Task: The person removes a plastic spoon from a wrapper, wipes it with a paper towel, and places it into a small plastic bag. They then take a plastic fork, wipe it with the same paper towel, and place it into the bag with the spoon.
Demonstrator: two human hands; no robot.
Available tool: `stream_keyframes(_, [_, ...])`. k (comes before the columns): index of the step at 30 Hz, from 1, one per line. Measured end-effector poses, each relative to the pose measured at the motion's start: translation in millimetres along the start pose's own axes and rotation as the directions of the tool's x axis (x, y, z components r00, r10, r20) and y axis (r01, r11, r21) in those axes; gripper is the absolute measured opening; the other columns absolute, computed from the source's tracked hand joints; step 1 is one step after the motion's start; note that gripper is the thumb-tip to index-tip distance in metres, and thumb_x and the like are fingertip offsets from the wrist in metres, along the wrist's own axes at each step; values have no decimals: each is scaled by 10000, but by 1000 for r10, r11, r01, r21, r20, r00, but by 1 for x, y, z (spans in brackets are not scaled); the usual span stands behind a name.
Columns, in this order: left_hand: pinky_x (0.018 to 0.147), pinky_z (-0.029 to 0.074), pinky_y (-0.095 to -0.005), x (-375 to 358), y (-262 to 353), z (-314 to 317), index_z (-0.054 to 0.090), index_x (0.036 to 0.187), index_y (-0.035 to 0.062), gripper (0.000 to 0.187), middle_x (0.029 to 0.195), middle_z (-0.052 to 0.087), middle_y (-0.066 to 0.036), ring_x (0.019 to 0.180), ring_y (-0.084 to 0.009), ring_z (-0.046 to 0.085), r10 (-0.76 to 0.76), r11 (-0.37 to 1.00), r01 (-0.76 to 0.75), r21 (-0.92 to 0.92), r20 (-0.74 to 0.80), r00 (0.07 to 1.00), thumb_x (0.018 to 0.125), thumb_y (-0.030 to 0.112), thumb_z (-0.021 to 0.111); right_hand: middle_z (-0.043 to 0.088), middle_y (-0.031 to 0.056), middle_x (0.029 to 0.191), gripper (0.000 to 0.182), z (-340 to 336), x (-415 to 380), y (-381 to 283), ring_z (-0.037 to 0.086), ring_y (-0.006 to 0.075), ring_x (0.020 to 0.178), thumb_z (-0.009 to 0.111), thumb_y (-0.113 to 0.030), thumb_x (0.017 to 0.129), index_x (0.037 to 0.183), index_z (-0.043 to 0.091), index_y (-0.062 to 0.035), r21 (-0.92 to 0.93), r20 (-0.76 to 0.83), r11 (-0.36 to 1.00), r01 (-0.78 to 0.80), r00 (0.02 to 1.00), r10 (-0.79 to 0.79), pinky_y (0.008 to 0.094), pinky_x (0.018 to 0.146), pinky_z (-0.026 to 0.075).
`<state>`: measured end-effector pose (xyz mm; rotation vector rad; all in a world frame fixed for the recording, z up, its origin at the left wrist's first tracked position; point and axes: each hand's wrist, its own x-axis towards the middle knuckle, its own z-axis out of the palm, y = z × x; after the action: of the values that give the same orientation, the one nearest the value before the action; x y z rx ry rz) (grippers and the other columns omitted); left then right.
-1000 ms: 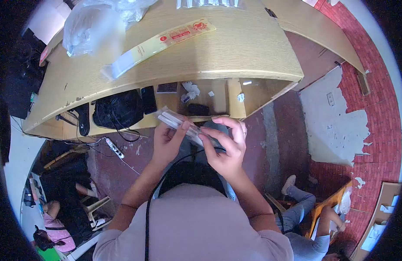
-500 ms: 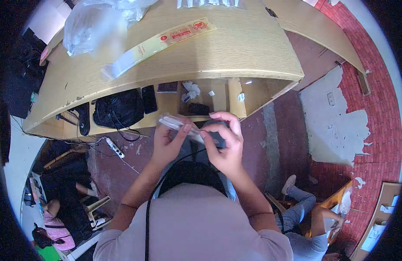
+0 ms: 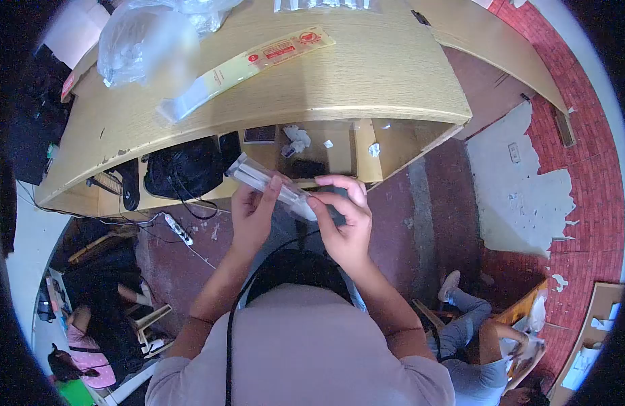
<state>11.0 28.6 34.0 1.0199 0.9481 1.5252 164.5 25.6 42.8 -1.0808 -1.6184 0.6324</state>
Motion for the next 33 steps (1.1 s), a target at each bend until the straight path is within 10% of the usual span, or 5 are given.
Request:
stream_keyframes(7, [753, 458, -232, 1, 0, -4, 582, 1008, -9, 159, 925, 628, -51, 845, -87, 574, -11, 1000, 12, 8, -15, 1000, 901, 108, 576, 612, 102, 1020, 162, 0, 5, 0, 559, 221, 975, 669, -3, 749, 911, 657, -9, 32, -2, 999, 17, 1000, -17, 315, 857, 420])
stream_keyframes(14, [752, 462, -242, -1, 3, -1, 585, 1018, -12, 187, 935, 626, -47, 847, -102, 579, -85, 996, 86, 4, -99, 991, 915, 142, 560, 609, -5, 801, 75, -12, -10, 12, 533, 46, 740, 620, -42, 851, 913, 601, -6, 397, 361, 775, -491, 860, 360, 207, 659, 419])
stream_keyframes(21, [718, 478, -255, 4, 22, -16, 591, 1043, -44, 319, 947, 646, -102, 757, -139, 614, -172, 980, 172, -96, 6, 985, 967, 232, 451, 603, -1, 816, 111, -24, -6, 10, 544, 52, 745, 617, -43, 855, 956, 590, -6, 383, 268, 801, -460, 885, 380, 204, 630, 434])
stream_keyframes(26, [596, 486, -244, 2, 20, -30, 612, 988, -49, 257, 825, 661, -104, 645, -133, 610, -105, 958, 99, 270, 7, 994, 945, 177, 498, 598, 29, 907, 251, -28, -5, 15, 550, 83, 754, 615, -34, 849, 1088, 542, -6, 557, 426, 639, -531, 843, 329, 213, 631, 444])
stream_keyframes(33, [635, 499, -254, 2, 7, -33, 597, 968, -41, 205, 883, 655, -110, 728, -145, 623, 103, 980, -99, 174, -12, 995, 911, 151, 555, 600, 67, 884, 233, -24, -12, 9, 561, 108, 734, 569, -80, 880, 1091, 528, 10, 528, 411, 648, -548, 833, 370, 227, 629, 435])
